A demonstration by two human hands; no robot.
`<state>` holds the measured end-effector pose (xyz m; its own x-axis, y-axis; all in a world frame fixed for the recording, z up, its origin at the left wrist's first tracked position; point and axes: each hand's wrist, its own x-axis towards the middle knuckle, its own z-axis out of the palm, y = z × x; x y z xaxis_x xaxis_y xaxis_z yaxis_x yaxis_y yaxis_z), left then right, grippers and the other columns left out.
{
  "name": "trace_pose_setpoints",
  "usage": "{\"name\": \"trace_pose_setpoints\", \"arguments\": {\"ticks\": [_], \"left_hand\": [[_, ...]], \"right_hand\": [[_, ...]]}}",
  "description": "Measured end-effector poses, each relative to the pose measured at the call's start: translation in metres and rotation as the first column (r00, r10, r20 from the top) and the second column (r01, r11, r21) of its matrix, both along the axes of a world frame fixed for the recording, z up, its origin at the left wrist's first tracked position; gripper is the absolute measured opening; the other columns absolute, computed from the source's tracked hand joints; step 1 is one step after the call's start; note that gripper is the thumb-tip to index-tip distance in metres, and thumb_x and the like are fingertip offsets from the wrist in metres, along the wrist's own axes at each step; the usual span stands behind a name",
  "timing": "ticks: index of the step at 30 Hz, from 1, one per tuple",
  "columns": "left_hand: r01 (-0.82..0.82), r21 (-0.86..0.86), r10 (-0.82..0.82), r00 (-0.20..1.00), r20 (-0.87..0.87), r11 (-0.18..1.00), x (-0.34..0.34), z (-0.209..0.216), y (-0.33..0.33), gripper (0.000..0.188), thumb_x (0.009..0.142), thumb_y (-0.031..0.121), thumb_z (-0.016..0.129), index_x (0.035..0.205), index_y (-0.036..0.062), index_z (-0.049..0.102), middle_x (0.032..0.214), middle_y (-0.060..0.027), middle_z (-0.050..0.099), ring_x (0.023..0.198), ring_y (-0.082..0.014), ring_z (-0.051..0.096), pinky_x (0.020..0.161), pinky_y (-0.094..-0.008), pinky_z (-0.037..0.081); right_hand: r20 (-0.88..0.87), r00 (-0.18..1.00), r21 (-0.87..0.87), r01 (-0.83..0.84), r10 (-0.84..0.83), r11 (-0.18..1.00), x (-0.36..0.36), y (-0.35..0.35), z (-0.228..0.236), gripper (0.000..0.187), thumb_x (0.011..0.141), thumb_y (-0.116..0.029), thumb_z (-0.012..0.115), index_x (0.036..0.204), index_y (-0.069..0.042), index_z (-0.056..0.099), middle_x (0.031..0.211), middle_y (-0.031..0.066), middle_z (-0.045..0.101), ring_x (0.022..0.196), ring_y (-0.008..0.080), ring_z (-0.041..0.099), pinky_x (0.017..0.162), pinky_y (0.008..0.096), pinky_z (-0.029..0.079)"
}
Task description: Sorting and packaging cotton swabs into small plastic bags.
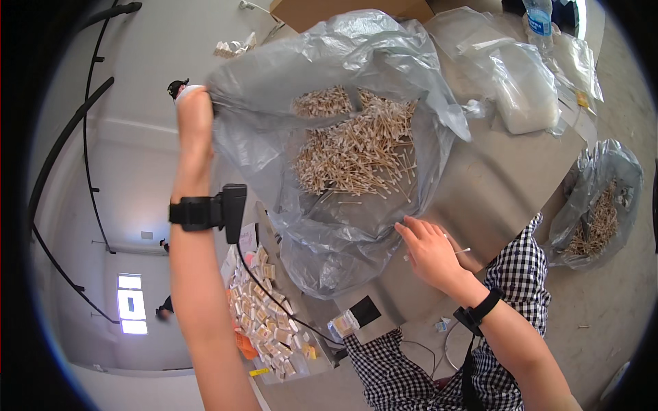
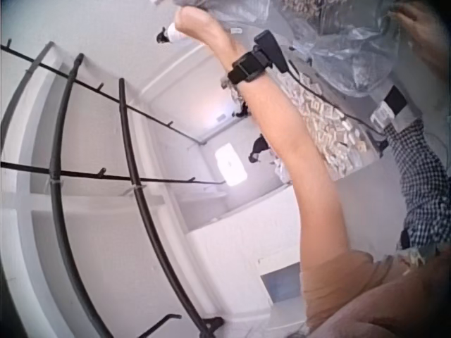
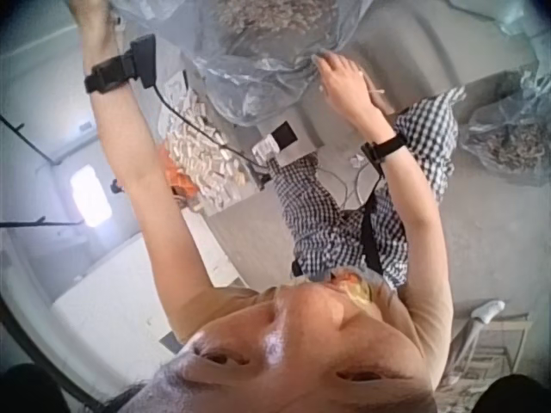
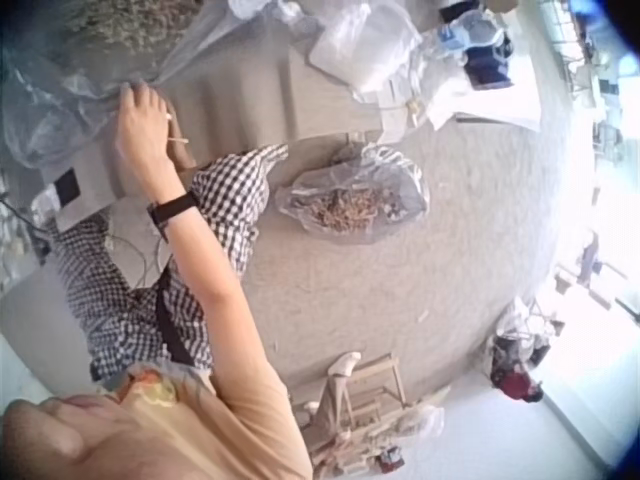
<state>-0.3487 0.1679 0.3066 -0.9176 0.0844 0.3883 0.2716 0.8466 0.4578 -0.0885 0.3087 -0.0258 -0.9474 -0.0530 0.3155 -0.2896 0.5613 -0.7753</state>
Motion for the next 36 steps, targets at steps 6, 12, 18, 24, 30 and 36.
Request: {"name": "trace_pose_setpoints", "arguments": {"ticks": [6,12,18,24,30,36], "left_hand": [[0.226,0.13,-0.217,0.973,-0.078,0.965,0.141,0.073,0.056,0.029,0.093,0.012,0.043,0.098,-0.0023,0.068,0.084,-0.0027,0.065,0.074,-0.0083,0.057,0.068,-0.0244,0.045],[0.231,-0.046,-0.234,0.97,-0.062,0.972,0.221,0.069,0.056,0.032,0.091,0.006,0.041,0.103,-0.003,0.07,0.075,0.0031,0.059,0.064,-0.0029,0.049,0.057,-0.0213,0.038],[0.371,0.038,-0.353,0.84,0.412,0.928,0.24,0.028,0.048,0.02,0.084,0.0,0.04,0.089,-0.0021,0.06,0.068,0.0052,0.047,0.061,-0.0018,0.038,0.054,-0.023,0.032],[0.507,0.029,-0.423,0.685,0.594,0.861,0.25,-0.045,0.034,0.02,0.083,-0.001,0.043,0.096,0.0012,0.058,0.069,-0.0071,0.053,0.061,-0.0145,0.047,0.058,-0.0313,0.039],[0.676,-0.262,-0.368,0.637,0.677,0.689,0.241,-0.11,0.025,0.027,0.083,0.01,0.051,0.105,-0.0011,0.062,0.086,-0.0254,0.067,0.083,-0.0463,0.063,0.075,-0.0483,0.051],[0.345,0.337,-0.432,0.251,0.866,0.876,0.158,-0.146,-0.022,0.063,0.092,0.04,0.058,0.139,-0.0011,0.048,0.144,-0.0212,0.05,0.13,-0.0318,0.051,0.101,-0.046,0.045]], "right_hand": [[0.017,1.0,0.003,0.001,-0.001,1.0,0.002,-0.005,-0.011,0.062,0.074,-0.001,0.067,0.134,-0.001,0.052,0.139,0.0199,0.051,0.127,0.0365,0.051,0.108,0.0446,0.04],[0.003,1.0,-0.181,0.008,-0.008,0.984,0.005,0.003,-0.006,0.055,0.08,-0.004,0.068,0.132,-0.002,0.052,0.133,0.0174,0.055,0.121,0.0331,0.055,0.102,0.0445,0.044],[0.243,0.902,-0.848,0.018,0.358,0.529,-0.011,0.031,0.011,0.045,0.093,-0.024,0.069,0.131,-0.007,0.054,0.12,0.0074,0.062,0.117,0.0205,0.057,0.095,0.0369,0.048],[-0.461,0.784,-0.836,-0.227,0.415,-0.499,0.001,0.052,0.046,0.063,0.092,-0.037,0.068,0.142,-0.006,0.047,0.142,0.0128,0.051,0.128,0.023,0.051,0.103,0.0393,0.047],[-0.216,0.895,-0.965,-0.257,0.39,0.054,-0.078,0.082,0.098,0.036,0.101,-0.026,0.055,0.124,0.001,0.059,0.12,0.0118,0.064,0.108,0.0233,0.062,0.093,0.0335,0.052],[-0.452,0.786,-0.891,-0.413,0.422,-0.187,-0.105,0.069,0.111,0.041,0.103,-0.031,0.047,0.123,0.003,0.058,0.131,0.0152,0.06,0.115,0.0266,0.06,0.103,0.0434,0.046]]}}
